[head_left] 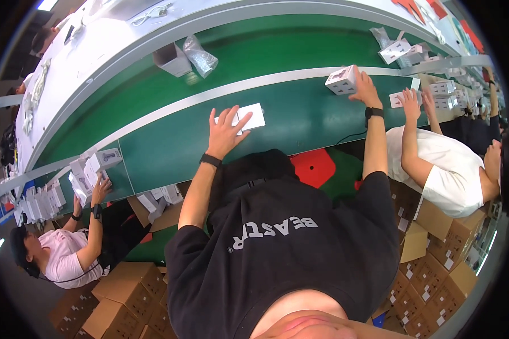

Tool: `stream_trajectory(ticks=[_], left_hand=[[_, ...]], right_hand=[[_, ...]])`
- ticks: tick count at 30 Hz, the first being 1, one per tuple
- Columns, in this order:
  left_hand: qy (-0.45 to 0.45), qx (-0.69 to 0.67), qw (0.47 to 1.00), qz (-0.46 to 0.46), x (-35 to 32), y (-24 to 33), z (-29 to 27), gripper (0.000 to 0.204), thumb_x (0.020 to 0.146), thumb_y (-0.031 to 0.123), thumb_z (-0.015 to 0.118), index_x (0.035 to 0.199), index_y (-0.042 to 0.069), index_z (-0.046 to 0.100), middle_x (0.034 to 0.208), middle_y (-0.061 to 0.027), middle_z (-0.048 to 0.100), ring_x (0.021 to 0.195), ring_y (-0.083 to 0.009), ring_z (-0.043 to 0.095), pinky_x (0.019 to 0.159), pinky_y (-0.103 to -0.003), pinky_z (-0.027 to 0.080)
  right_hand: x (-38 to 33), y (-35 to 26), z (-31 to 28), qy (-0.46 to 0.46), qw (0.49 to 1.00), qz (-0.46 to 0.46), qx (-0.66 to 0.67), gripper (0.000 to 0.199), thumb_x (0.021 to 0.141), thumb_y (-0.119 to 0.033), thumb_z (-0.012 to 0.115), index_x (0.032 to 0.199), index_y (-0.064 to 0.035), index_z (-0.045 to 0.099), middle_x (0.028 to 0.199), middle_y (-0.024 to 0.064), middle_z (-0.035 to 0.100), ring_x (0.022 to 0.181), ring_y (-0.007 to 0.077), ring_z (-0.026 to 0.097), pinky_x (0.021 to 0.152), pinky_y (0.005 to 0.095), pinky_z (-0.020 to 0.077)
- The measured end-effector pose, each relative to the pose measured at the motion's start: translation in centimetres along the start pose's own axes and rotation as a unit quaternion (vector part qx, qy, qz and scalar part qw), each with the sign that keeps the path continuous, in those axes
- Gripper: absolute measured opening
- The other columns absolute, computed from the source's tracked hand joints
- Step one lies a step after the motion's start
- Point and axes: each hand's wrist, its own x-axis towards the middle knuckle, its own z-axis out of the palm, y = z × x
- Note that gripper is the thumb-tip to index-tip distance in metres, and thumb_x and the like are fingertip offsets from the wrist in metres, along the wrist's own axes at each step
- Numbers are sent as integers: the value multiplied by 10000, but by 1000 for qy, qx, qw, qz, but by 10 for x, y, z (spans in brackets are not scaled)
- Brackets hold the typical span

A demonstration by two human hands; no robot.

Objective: Packing small white boxes into larger cardboard shipping boxes at a manufacturing facility.

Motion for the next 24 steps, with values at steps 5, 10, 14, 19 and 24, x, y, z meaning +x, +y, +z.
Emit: stream_trajectory(ticks=[5, 10, 14, 19, 24], left_hand=[[-1, -53, 999, -3, 1, -4, 5, 687, 742, 396, 781, 1383, 358, 538, 1356, -76, 528, 1213, -253, 511, 1075, -574, 311], [-29, -101, 994, 0, 17, -13, 8, 705, 702, 394, 811, 1360, 351, 563, 1347, -66, 551, 1218, -253, 518, 1065, -539, 331], [-88, -139, 983, -78, 29, -17, 16, 784, 676, 400, 831, 1397, 310, 534, 1361, -51, 552, 1226, -269, 519, 1064, -483, 344], [-80, -168, 976, -109, 32, -4, 5, 847, 646, 383, 854, 1411, 255, 512, 1344, -39, 565, 1224, -267, 520, 1064, -461, 344], [-70, -149, 981, -103, 3, -8, -12, 919, 591, 331, 882, 1414, 208, 492, 1335, -36, 572, 1231, -252, 517, 1080, -464, 325]], right_hand=[[-4, -6, 4, -69, 994, 40, -72, 1066, 602, -154, 877, 1487, -183, 284, 1386, 201, 425, 1136, 456, 559, 895, 520, 526], [5, -11, -5, -12, 996, 59, 62, 971, 629, -207, 857, 1438, -107, 329, 1367, 227, 454, 1144, 443, 565, 928, 503, 517], [3, -38, -3, -30, 991, -40, 126, 969, 614, -260, 858, 1413, -53, 350, 1327, 246, 486, 1141, 421, 573, 934, 463, 513], [-27, -163, 6, -2, 942, -239, 236, 846, 636, -279, 863, 1336, -54, 444, 1296, 196, 525, 1156, 398, 564, 959, 433, 497], [-43, -259, 4, 7, 924, -284, 254, 778, 652, -252, 855, 1286, -45, 455, 1196, 151, 522, 1057, 354, 590, 848, 445, 540]])
